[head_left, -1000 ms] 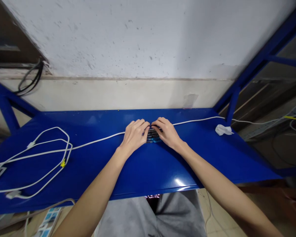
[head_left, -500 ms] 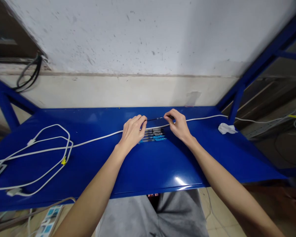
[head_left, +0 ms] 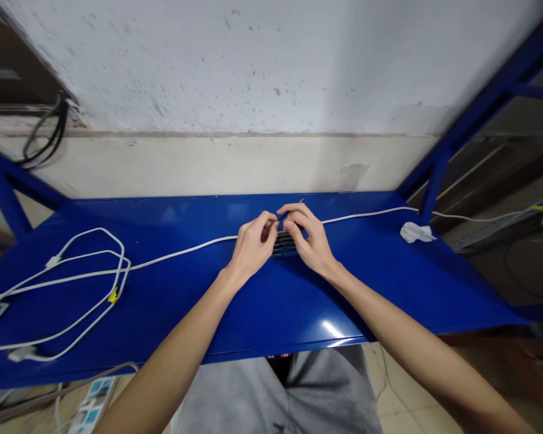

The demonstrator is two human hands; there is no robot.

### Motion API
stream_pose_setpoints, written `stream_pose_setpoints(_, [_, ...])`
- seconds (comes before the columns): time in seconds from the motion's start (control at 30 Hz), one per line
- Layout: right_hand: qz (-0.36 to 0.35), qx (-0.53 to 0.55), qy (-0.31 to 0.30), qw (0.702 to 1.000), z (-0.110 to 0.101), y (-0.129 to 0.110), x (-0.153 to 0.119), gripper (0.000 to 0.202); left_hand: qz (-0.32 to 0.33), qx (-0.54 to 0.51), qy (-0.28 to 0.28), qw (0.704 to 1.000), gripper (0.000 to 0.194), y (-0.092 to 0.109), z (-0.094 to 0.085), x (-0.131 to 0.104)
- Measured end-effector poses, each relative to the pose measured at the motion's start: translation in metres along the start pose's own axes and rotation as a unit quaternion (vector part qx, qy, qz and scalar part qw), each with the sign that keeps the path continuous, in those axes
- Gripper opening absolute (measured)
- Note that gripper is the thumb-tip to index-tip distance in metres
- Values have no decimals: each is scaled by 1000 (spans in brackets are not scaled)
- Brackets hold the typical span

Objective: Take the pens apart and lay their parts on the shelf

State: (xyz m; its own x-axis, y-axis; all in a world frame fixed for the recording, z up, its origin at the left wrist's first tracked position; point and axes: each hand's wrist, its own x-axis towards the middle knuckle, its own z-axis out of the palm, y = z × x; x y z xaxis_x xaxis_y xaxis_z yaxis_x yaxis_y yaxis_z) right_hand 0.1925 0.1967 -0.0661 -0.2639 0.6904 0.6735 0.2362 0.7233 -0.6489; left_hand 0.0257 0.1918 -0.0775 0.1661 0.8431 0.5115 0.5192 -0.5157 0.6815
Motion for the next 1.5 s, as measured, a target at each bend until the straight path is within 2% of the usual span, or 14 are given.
stream_pose_setpoints(0.07, [19, 1, 3, 1000, 1, 1, -1, 29, -15, -18, -10, 1000, 13, 5, 4, -2])
stream_pose_setpoints(0.17, [48, -18, 43, 998, -3, 6, 1, 31, -40, -34, -43, 998, 16, 12, 9, -4])
stream_pose_setpoints(0.3, [84, -57, 140, 985, -20, 22, 8, 34, -79, -23, -89, 993, 17, 16, 9, -4])
stream_pose_setpoints(0.37, [106, -57, 152, 981, -31, 32, 12, 39, -99, -6, -100, 990, 13, 16, 6, -3])
stream_pose_setpoints(0.47, [124, -23, 73, 989, -43, 38, 17, 43, -114, 22, -116, 987, 4, 17, 2, 0])
stream_pose_setpoints(0.57, [126, 10, -64, 990, -50, 30, 19, 45, -120, 49, -135, 982, 8, 17, -3, 0])
stream_pose_setpoints(0.63, [143, 36, -175, 974, -55, 19, 20, 46, -130, 63, -156, 977, 11, 17, -5, -2])
stream_pose_setpoints(0.77, [200, 103, -374, 900, -64, -2, 20, 45, -150, 79, -211, 963, 14, 16, -8, -5])
stream_pose_setpoints(0.9, [239, 192, -543, 781, -63, -12, 17, 45, -175, 30, -297, 938, 11, 15, -12, -7])
stream_pose_setpoints(0.97, [246, 216, -595, 734, -57, -10, 14, 45, -199, 3, -339, 919, 9, 15, -14, -8])
stream_pose_setpoints(1.03, [245, 216, -613, 719, -51, -6, 10, 43, -229, -3, -379, 897, 8, 15, -16, -9])
stream_pose_setpoints(1.13, [241, 197, -611, 728, -45, 2, 5, 41, -255, 3, -411, 875, 9, 16, -16, -11])
stream_pose_setpoints(1.5, [237, 175, -574, 764, -44, 1, 5, 26, -237, -8, -408, 882, 5, 18, -12, -14])
